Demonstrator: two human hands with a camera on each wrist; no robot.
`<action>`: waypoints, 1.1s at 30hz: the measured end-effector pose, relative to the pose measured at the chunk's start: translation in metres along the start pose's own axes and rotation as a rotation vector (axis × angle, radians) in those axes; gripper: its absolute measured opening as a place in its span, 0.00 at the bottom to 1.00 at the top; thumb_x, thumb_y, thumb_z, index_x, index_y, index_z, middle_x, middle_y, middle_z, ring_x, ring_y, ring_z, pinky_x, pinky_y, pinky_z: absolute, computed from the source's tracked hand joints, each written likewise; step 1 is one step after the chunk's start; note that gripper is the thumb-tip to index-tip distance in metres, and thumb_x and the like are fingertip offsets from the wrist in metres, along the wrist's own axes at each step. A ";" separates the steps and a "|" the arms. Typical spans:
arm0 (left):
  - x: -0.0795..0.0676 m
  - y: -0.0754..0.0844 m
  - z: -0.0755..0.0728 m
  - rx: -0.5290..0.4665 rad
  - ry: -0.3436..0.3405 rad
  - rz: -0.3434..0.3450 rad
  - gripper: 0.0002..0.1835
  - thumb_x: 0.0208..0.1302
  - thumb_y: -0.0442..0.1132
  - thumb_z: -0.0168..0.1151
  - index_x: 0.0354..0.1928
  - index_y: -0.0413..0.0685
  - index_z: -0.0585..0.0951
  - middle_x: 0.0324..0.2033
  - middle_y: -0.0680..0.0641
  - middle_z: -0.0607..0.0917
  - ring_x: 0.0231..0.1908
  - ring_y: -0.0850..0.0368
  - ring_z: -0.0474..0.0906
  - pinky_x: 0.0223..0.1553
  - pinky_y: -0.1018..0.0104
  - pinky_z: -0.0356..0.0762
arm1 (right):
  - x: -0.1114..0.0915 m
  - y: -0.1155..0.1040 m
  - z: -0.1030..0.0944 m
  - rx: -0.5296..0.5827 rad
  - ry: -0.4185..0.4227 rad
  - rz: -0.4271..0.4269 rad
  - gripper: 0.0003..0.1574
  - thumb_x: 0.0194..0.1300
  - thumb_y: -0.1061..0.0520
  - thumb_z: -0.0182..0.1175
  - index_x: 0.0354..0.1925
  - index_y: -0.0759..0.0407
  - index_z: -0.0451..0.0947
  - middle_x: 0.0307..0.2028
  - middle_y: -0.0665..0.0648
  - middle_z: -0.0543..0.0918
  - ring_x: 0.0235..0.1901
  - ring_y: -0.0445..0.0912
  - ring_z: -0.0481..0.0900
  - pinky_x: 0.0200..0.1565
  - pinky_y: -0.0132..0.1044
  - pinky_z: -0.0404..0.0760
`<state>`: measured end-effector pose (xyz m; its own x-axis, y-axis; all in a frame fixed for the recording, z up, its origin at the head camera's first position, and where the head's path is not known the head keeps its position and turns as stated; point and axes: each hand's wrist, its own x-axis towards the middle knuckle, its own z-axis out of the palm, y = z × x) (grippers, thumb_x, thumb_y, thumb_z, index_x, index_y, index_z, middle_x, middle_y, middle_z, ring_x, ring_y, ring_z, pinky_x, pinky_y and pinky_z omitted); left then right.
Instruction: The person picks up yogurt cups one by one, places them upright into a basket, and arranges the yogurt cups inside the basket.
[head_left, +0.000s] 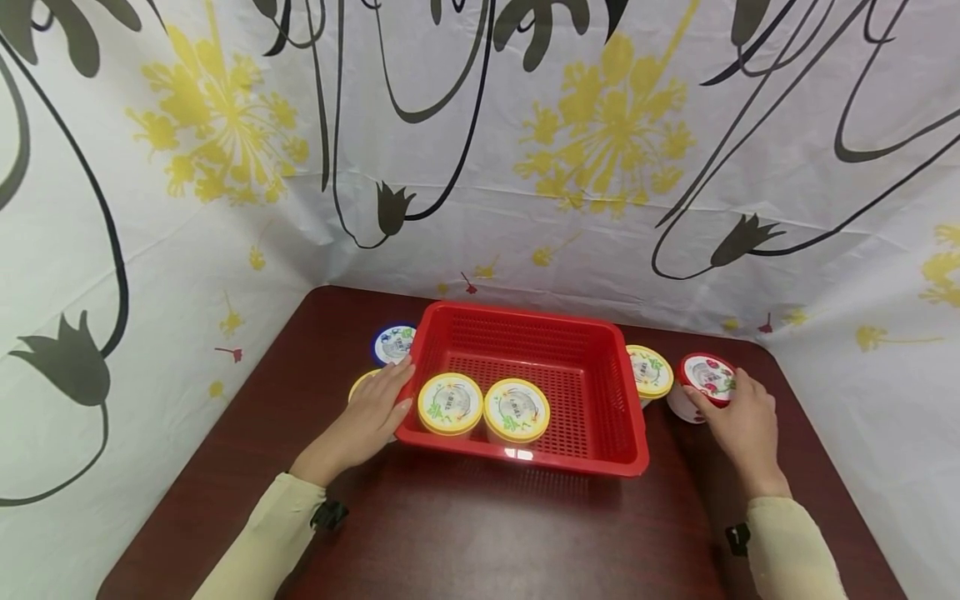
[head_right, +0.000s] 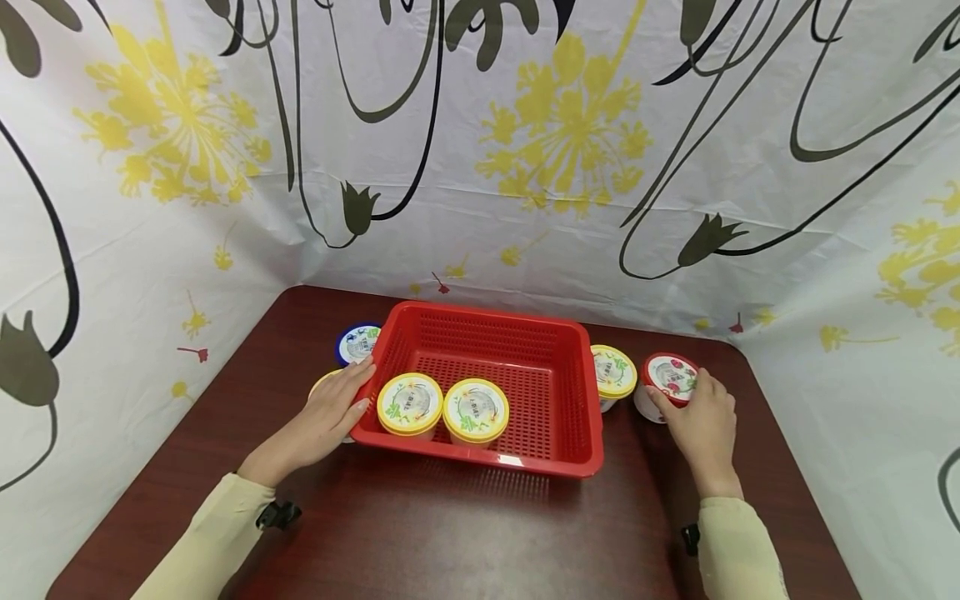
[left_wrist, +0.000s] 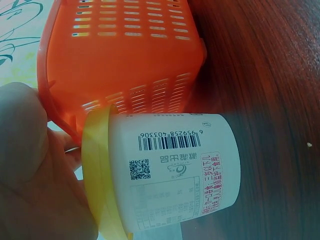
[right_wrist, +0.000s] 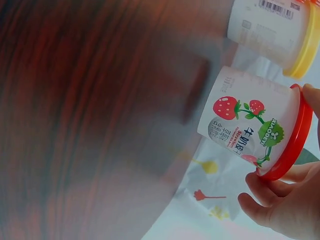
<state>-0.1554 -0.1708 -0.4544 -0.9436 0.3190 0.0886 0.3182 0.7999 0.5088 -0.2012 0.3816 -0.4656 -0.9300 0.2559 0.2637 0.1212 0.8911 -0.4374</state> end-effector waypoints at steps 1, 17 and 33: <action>0.000 0.000 0.000 -0.001 0.000 0.001 0.39 0.71 0.51 0.55 0.78 0.57 0.52 0.79 0.52 0.52 0.78 0.45 0.47 0.75 0.38 0.55 | 0.000 0.000 -0.002 0.000 0.007 0.000 0.61 0.63 0.33 0.62 0.71 0.78 0.53 0.63 0.83 0.64 0.59 0.76 0.63 0.59 0.71 0.65; 0.000 0.001 0.000 0.001 0.000 -0.003 0.39 0.71 0.51 0.55 0.78 0.56 0.52 0.79 0.51 0.53 0.78 0.44 0.47 0.74 0.38 0.55 | -0.004 -0.005 -0.021 0.031 0.114 -0.032 0.58 0.60 0.36 0.66 0.68 0.76 0.60 0.61 0.82 0.69 0.58 0.74 0.65 0.59 0.67 0.64; 0.002 0.000 0.001 0.010 0.004 0.003 0.39 0.70 0.52 0.56 0.78 0.56 0.52 0.79 0.52 0.53 0.78 0.45 0.47 0.74 0.37 0.56 | -0.012 -0.010 -0.026 0.024 0.081 -0.007 0.59 0.60 0.34 0.64 0.71 0.74 0.57 0.63 0.80 0.67 0.61 0.73 0.63 0.61 0.70 0.64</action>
<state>-0.1568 -0.1698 -0.4545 -0.9430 0.3194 0.0931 0.3217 0.8041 0.4999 -0.1824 0.3789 -0.4422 -0.8997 0.2801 0.3347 0.1058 0.8841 -0.4552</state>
